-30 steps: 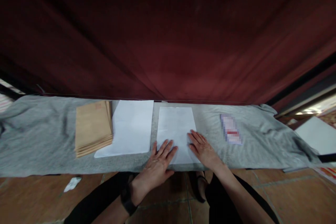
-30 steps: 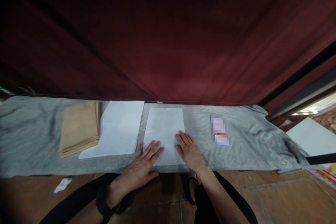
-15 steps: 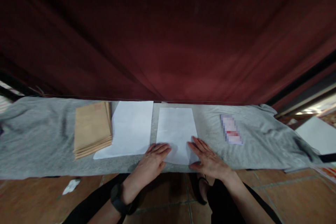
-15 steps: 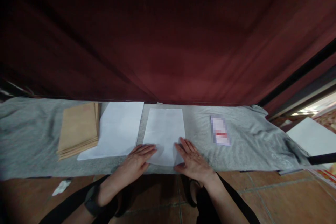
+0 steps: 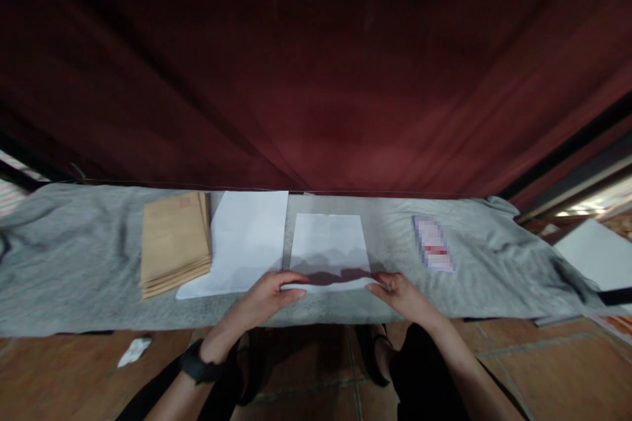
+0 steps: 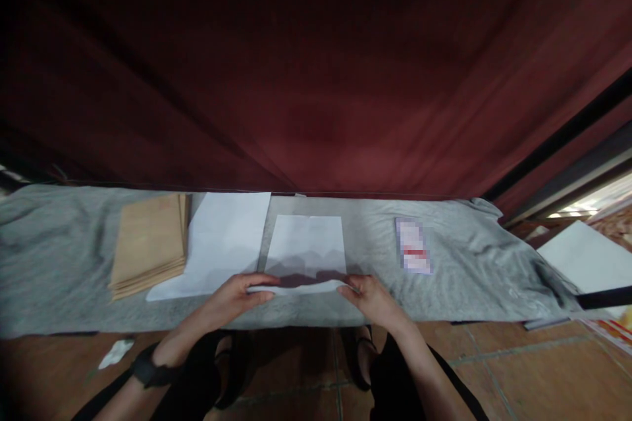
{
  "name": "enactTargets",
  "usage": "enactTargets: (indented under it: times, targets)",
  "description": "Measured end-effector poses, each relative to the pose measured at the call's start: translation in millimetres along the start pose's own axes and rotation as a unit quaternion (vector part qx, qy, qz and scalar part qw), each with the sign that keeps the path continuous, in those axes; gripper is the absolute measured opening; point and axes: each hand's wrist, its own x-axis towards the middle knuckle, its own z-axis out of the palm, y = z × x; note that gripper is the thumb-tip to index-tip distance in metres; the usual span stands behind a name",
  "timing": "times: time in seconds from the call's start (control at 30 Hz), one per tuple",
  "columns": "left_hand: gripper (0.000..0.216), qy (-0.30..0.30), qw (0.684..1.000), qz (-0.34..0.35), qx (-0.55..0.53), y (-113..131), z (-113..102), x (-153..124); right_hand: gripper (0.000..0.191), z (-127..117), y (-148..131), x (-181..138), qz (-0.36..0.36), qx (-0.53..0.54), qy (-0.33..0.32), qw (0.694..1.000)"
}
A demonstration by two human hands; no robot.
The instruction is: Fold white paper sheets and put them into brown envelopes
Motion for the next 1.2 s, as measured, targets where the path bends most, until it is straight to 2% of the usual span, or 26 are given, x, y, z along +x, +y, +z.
enactTargets:
  times: [0.1, 0.2, 0.3, 0.43, 0.57, 0.8, 1.2]
  targets:
    - [0.045, 0.038, 0.997, -0.032, -0.053, -7.6, -4.9, 7.4, 0.039, 5.4, 4.7, 15.4, 0.03, 0.038, 0.053, 0.997]
    - [0.042, 0.057, 0.992, -0.06, -0.096, -14.2, -7.7, 16.5, 0.042, 8.5, 7.3, 33.1, 0.032, 0.092, 0.089, 0.991]
    - [0.036, 0.124, 0.986, -0.062, -0.09, -18.6, -7.3, 24.9, 0.043, 11.8, 10.2, 48.4, 0.047, 0.111, 0.128, 0.984]
    - [0.035, 0.215, 0.975, -0.054, -0.028, -24.0, -0.5, 36.2, 0.037, 16.4, 11.1, 63.6, 0.088, 0.019, 0.179, 0.98]
    - [0.031, 0.27, 0.958, -0.076, 0.053, -24.0, 2.9, 49.6, 0.033, 17.0, 3.2, 77.2, 0.128, -0.112, 0.192, 0.966]
    - [0.025, 0.259, 0.928, -0.163, 0.212, -4.1, -10.8, 75.0, 0.029, 17.7, -13.6, 96.9, 0.197, -0.254, 0.185, 0.929]
    - [0.028, 0.246, 0.868, -0.237, 0.36, 9.5, -5.5, 96.1, 0.034, 20.4, -21.0, 112.1, 0.238, -0.288, 0.218, 0.902]
